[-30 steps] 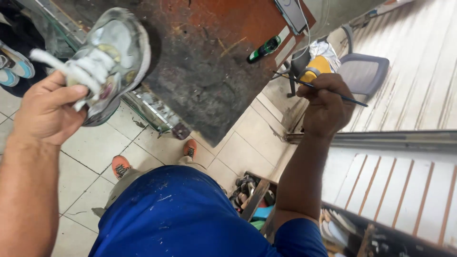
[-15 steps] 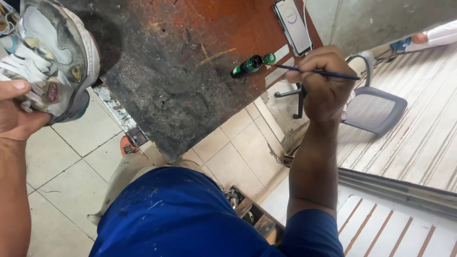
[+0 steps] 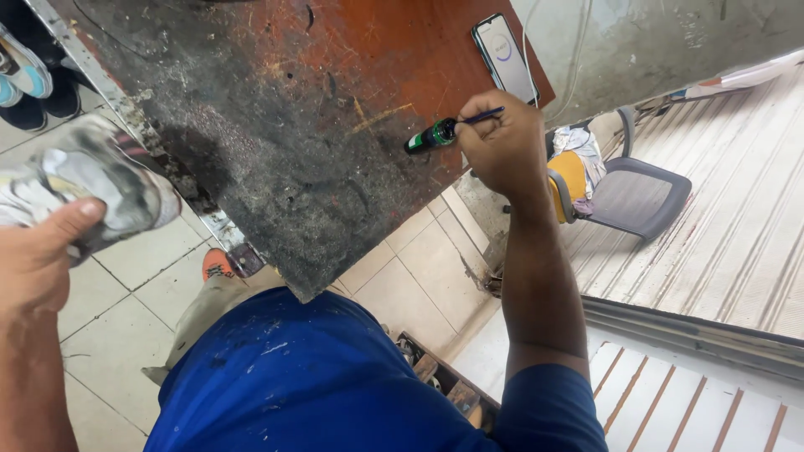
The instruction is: Applying green dye to the edges and soles of various sneakers using a small brush at a workbench
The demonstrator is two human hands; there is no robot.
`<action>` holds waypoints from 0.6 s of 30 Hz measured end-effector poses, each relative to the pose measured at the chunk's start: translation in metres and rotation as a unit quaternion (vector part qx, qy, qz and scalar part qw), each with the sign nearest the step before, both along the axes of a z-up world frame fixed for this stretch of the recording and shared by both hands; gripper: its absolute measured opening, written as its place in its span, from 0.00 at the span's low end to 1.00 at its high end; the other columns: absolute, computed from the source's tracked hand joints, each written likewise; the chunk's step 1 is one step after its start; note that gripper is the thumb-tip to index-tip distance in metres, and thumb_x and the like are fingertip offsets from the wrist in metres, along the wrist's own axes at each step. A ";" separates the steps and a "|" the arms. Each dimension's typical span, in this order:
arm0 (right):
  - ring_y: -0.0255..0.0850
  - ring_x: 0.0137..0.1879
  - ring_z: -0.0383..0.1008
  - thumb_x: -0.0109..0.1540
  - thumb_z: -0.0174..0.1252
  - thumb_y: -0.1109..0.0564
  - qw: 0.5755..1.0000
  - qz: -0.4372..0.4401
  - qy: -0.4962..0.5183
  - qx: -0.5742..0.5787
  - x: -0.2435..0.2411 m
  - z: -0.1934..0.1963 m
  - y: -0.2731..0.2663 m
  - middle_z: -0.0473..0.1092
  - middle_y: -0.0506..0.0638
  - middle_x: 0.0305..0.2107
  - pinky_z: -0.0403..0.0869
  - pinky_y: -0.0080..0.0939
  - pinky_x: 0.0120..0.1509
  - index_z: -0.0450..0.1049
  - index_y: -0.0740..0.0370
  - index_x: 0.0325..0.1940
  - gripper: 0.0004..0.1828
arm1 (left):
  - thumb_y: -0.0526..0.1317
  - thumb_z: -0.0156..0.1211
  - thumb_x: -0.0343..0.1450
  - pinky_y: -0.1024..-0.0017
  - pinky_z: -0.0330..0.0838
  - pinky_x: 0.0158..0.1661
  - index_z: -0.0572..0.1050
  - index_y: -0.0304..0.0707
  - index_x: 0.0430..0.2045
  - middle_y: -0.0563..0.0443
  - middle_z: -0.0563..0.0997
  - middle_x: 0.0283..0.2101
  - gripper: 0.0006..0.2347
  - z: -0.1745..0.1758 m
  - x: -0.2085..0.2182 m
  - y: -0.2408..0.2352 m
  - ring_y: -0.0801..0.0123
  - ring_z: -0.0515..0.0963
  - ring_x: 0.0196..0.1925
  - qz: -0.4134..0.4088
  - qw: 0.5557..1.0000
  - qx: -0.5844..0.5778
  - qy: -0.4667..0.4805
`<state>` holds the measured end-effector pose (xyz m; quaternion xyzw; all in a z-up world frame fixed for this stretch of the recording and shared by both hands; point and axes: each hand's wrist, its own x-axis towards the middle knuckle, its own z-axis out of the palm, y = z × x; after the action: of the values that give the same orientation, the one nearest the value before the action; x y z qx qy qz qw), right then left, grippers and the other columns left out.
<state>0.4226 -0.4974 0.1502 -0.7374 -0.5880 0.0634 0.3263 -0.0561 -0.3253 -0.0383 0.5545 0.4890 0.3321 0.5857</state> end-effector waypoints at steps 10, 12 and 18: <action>0.36 0.23 0.64 0.58 0.52 0.82 0.978 -0.017 0.092 0.188 0.014 0.018 -0.023 0.68 0.56 0.22 0.65 0.35 0.26 0.70 0.68 0.37 0.14 | 0.47 0.79 0.75 0.71 0.68 0.43 0.69 0.42 0.40 0.58 0.72 0.45 0.18 0.017 0.006 -0.011 0.77 0.69 0.47 0.029 0.986 0.013 0.161; 0.40 0.23 0.68 0.59 0.50 0.82 0.968 -0.038 0.146 0.201 0.013 0.016 -0.028 0.69 0.58 0.23 0.69 0.37 0.27 0.68 0.67 0.38 0.14 | 0.46 0.78 0.77 0.69 0.69 0.46 0.70 0.40 0.44 0.55 0.74 0.47 0.18 0.025 0.014 -0.014 0.74 0.70 0.48 0.015 0.988 0.038 0.151; 0.41 0.23 0.71 0.60 0.57 0.75 0.949 -0.115 0.192 0.223 0.008 0.006 -0.029 0.68 0.56 0.21 0.73 0.37 0.26 0.69 0.64 0.36 0.10 | 0.35 0.81 0.68 0.68 0.82 0.39 0.77 0.27 0.47 0.39 0.83 0.49 0.19 0.063 0.041 -0.026 0.58 0.84 0.44 0.005 0.986 0.020 0.164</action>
<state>0.4301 -0.5260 0.1566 -0.6822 -0.4244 0.0331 0.5945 -0.0155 -0.3510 0.0251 0.6108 0.5747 0.2493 0.4843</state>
